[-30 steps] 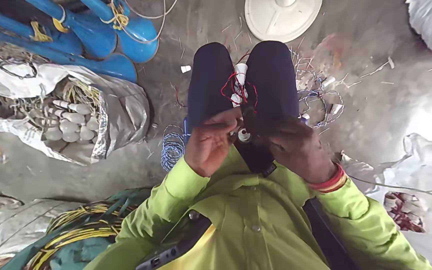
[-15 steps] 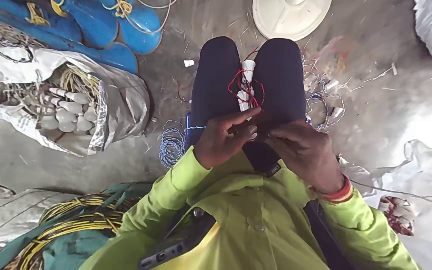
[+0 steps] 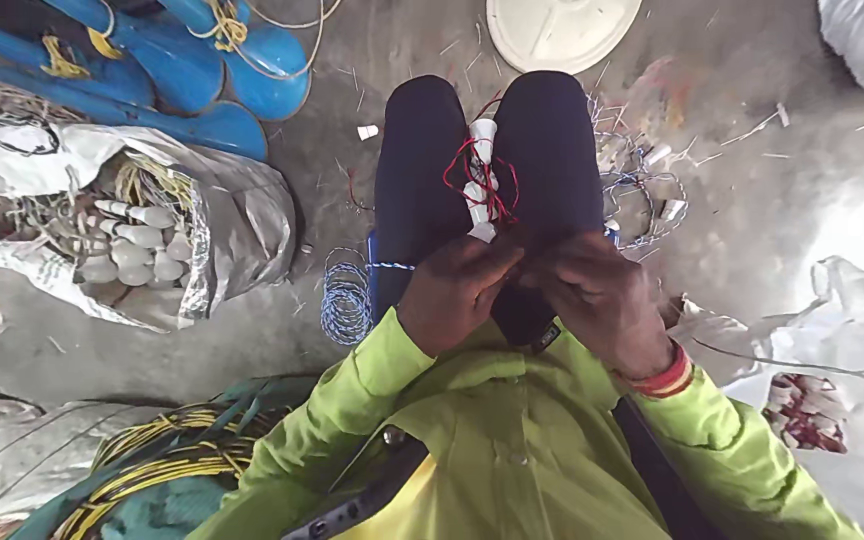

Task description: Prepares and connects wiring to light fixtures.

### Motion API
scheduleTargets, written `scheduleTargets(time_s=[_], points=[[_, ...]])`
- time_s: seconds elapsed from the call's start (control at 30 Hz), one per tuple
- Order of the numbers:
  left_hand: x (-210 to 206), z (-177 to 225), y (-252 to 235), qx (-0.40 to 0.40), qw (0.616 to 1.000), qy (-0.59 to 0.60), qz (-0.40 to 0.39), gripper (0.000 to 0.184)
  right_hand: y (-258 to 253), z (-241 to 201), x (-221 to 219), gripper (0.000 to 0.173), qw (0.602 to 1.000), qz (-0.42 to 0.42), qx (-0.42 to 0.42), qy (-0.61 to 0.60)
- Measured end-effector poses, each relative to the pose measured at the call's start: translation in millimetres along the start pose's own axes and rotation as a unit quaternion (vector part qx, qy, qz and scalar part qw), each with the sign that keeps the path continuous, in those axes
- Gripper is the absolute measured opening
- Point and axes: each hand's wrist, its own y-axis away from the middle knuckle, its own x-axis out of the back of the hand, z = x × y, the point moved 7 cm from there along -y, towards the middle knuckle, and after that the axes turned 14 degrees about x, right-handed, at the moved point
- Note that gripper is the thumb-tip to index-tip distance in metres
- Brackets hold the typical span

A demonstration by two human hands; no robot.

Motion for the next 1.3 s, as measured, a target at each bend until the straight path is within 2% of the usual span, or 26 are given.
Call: scheduleTargets(time_s=[0.13,0.3,0.4,0.53,0.63,0.7,0.77,0.83,0.9,0.97,1.13,1.23,1.3], points=[[-3.0,2.6,-1.1,-0.012,0.998,-0.056,-0.013,0.022,-4.3,-2.9,3.8,0.023,0.998,-0.016,0.035,0.043],[6.2,8.1,-0.1,-0.023,0.999,-0.005,0.043,0.014,-5.8,-3.8,8.8,0.018,0.998,-0.002,0.016,0.053],[8.6,10.6,-0.4,-0.04,0.997,-0.003,0.064,0.011,-6.0,3.5,12.0,0.016,1.0,0.014,-0.017,0.011],[8.0,14.0,5.6,-0.069,0.995,0.009,0.075,0.01,-2.0,13.3,16.8,0.021,0.991,0.003,-0.11,-0.076],[5.8,16.6,10.0,-0.11,0.991,0.004,0.075,0.01,-6.2,10.3,12.7,0.025,0.989,-0.016,-0.099,-0.113],[4.2,15.8,13.6,-0.124,0.989,0.018,0.084,0.011,-5.2,6.8,9.3,0.014,0.979,0.021,-0.1,-0.178],[3.9,11.5,15.9,-0.086,0.989,0.067,0.1,0.01,0.1,7.5,5.8,0.009,0.955,0.076,-0.131,-0.255],[4.5,0.1,7.6,-0.005,0.986,0.134,0.097,0.017,-1.3,14.5,4.6,0.009,0.942,0.126,-0.134,-0.281],[1.2,-9.5,5.3,0.083,0.979,0.18,0.05,0.019,3.5,15.6,3.7,0.009,0.936,0.141,-0.132,-0.295],[-3.5,-16.8,-0.6,0.134,0.97,0.203,-0.008,0.02,4.5,15.5,2.8,0.009,0.933,0.142,-0.126,-0.306],[-8.1,-8.2,-13.3,0.113,0.983,0.14,-0.043,0.029,4.2,13.5,0.0,0.013,0.891,0.166,-0.165,-0.39],[-12.9,-4.2,-14.1,0.1,0.979,0.179,-0.016,0.024,7.6,17.0,0.2,0.017,0.853,0.172,-0.207,-0.447],[-18.0,-3.1,-15.5,0.1,0.973,0.208,-0.01,0.021,7.1,22.0,3.4,0.016,0.861,0.15,-0.22,-0.434]])
